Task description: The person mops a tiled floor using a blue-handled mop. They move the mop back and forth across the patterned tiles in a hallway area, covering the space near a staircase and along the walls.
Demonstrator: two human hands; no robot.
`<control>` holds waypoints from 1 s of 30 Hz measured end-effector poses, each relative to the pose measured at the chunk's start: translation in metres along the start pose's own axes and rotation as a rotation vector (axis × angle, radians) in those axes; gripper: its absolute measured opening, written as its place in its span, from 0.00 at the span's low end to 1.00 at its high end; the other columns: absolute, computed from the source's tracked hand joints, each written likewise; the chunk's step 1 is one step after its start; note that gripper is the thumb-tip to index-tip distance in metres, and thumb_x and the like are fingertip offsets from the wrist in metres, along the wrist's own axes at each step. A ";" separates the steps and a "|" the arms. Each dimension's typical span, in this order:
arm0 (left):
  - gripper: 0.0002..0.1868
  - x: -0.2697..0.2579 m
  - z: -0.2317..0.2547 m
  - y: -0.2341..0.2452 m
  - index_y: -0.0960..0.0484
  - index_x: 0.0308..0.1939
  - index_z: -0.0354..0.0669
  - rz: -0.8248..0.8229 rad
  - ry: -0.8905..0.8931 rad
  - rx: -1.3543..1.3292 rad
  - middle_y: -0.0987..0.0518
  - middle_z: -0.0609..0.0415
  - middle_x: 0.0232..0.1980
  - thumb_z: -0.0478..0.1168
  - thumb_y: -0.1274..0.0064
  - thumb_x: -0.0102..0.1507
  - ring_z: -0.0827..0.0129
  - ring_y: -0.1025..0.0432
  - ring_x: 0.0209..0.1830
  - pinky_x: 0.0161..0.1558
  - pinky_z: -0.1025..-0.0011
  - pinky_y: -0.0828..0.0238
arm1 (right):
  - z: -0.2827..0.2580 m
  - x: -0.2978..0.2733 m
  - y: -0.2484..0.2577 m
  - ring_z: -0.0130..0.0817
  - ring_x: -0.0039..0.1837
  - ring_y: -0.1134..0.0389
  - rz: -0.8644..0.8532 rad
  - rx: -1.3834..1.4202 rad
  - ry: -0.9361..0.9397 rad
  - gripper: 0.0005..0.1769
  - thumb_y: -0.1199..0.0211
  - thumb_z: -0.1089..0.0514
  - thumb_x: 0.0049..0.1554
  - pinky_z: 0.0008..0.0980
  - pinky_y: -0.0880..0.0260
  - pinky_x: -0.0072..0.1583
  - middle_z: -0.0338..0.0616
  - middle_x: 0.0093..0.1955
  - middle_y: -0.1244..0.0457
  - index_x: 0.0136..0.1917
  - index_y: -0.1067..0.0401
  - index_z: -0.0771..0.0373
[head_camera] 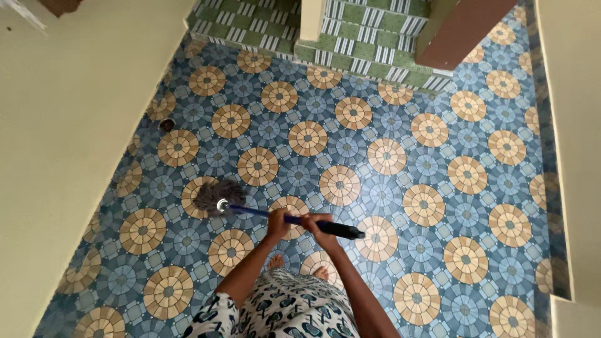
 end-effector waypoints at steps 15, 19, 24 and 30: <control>0.03 -0.004 0.220 -0.202 0.24 0.32 0.41 -0.695 -0.634 -0.629 0.21 0.47 0.34 0.34 0.44 0.57 0.49 0.26 0.39 0.43 0.56 0.30 | -0.138 -0.132 0.137 0.24 0.34 0.39 0.900 -0.347 0.051 0.20 0.41 0.65 0.64 0.27 0.36 0.42 0.43 0.30 0.36 0.30 0.30 0.71; 0.18 -0.031 0.256 -0.233 0.20 0.29 0.41 -1.022 -0.577 -0.345 0.20 0.45 0.32 0.49 0.41 0.67 0.49 0.23 0.33 0.40 0.56 0.27 | -0.127 -0.176 0.146 0.26 0.37 0.38 1.089 -0.255 0.220 0.20 0.43 0.64 0.67 0.35 0.28 0.55 0.41 0.33 0.38 0.32 0.35 0.67; 0.12 -0.047 0.271 -0.237 0.17 0.33 0.44 -1.061 -0.558 -0.205 0.17 0.45 0.33 0.47 0.40 0.53 0.49 0.20 0.37 0.39 0.54 0.24 | -0.127 -0.204 0.176 0.30 0.33 0.41 1.205 -0.145 0.300 0.26 0.47 0.62 0.70 0.47 0.25 0.57 0.39 0.28 0.45 0.29 0.40 0.63; 0.14 -0.004 0.231 -0.220 0.16 0.34 0.44 -1.098 -0.450 0.014 0.16 0.43 0.36 0.50 0.40 0.57 0.48 0.20 0.38 0.41 0.53 0.24 | -0.092 -0.159 0.195 0.32 0.30 0.43 1.086 0.035 0.329 0.27 0.47 0.60 0.69 0.49 0.25 0.52 0.40 0.25 0.46 0.28 0.43 0.60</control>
Point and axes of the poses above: each hand's wrist, its own x-axis towards the middle knuckle, its own y-axis out of the back of the hand, z = x × y, the point moved 3 cm from there along x, towards the middle knuckle
